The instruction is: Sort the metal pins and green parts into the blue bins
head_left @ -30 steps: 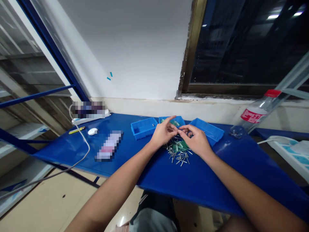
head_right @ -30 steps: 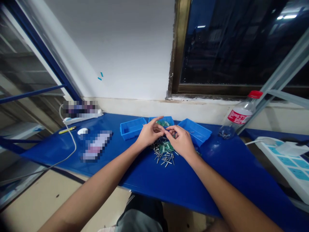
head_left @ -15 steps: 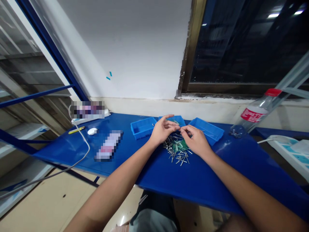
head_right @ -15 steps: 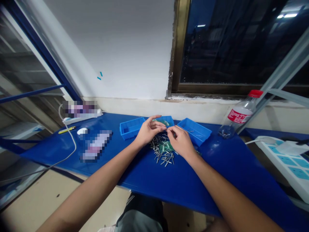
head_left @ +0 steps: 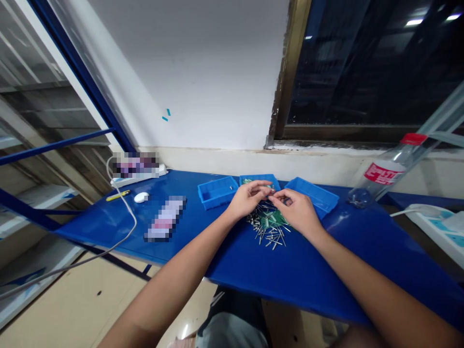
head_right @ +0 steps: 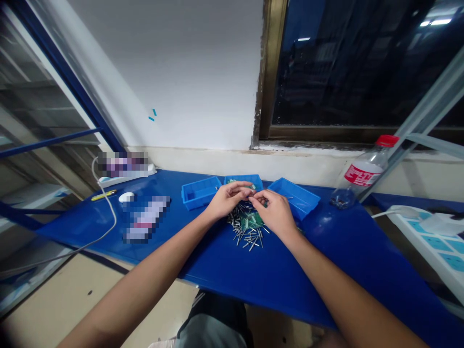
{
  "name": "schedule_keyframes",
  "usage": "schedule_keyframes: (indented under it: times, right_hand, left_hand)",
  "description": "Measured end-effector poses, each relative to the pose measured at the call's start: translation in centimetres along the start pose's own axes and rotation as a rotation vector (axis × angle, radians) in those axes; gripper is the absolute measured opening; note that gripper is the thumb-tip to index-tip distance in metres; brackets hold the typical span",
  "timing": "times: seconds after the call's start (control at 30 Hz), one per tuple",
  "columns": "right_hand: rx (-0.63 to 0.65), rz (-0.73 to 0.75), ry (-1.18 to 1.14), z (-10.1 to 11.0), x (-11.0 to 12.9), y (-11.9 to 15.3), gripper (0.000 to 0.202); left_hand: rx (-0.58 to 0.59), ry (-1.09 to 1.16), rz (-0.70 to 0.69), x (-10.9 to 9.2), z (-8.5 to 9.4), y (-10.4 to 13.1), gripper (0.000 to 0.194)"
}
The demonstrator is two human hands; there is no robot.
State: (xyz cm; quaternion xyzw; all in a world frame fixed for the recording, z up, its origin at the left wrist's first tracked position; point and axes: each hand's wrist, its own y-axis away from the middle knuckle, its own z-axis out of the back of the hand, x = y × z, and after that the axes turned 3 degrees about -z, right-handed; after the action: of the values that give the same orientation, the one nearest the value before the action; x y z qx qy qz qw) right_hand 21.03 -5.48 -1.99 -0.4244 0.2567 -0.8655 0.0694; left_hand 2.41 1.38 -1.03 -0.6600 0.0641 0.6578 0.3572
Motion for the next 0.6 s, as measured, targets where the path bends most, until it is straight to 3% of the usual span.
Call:
schedule_keyframes:
  times: [0.1,0.23,0.37,0.5,0.6]
  right_hand:
    - [-0.017,-0.017,-0.017,0.0,-0.1,0.0,0.025]
    - [-0.046,-0.096,-0.134,-0.1,-0.5,-0.1,0.033]
    - [-0.083,-0.225,-0.410,-0.2,-0.2,-0.4,0.037]
    - [-0.140,-0.362,-0.740,0.0,0.5,-0.6,0.038]
    - [-0.162,-0.472,-0.851,0.4,0.7,-0.6,0.042]
  left_hand:
    - [0.061,-0.314,-0.064,0.0,0.1,0.2,0.028]
    - [0.256,-0.735,-0.190,0.1,0.3,0.5,0.026]
    - [0.372,-0.837,-0.260,0.2,0.4,0.6,0.028]
    - [0.393,-0.859,-0.259,0.5,0.5,0.6,0.027]
    - [0.395,-0.874,-0.258,0.7,0.7,0.5,0.024]
